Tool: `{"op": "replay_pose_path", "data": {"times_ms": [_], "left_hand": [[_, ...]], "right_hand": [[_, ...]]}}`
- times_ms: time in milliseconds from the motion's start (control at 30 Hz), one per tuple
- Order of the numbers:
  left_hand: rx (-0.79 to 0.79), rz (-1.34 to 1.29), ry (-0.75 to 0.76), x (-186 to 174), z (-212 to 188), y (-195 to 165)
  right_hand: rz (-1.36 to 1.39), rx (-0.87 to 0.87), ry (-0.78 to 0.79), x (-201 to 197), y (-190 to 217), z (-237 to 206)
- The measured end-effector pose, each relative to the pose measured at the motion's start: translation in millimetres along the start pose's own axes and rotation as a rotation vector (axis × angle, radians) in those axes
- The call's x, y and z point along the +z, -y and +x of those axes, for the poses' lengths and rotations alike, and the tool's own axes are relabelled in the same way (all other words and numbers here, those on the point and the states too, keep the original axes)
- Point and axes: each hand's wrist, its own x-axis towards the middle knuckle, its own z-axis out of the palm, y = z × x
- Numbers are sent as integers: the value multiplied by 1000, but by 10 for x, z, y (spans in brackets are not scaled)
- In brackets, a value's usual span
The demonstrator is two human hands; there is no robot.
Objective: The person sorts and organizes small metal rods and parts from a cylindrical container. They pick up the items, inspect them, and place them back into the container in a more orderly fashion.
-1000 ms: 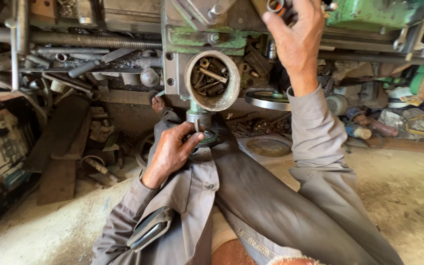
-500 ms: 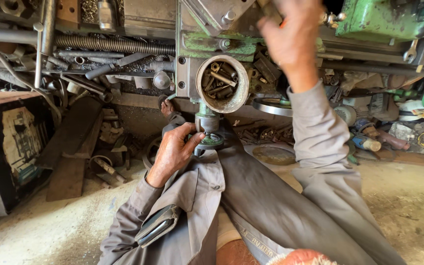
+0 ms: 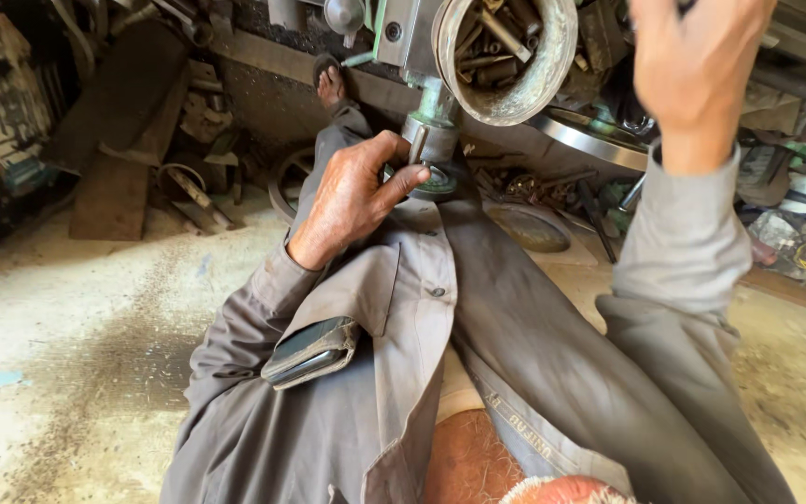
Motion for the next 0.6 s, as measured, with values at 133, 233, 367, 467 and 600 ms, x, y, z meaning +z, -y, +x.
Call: {"op": "replay_pose_path", "data": {"times_ms": [133, 233, 367, 467, 600], "left_hand": [[41, 0, -19, 0, 9, 18], [56, 22, -16, 12, 23, 33], [79, 5, -6, 19, 38, 25], [-3, -47, 29, 21, 37, 27], [11, -263, 35, 42, 35, 107]], "right_hand": [[103, -176, 203, -36, 487, 84], [65, -237, 324, 203, 637, 195], [-69, -252, 468, 560, 563, 276], [-198, -333, 401, 723, 486, 288], [-303, -415, 338, 827, 519, 320]]}}
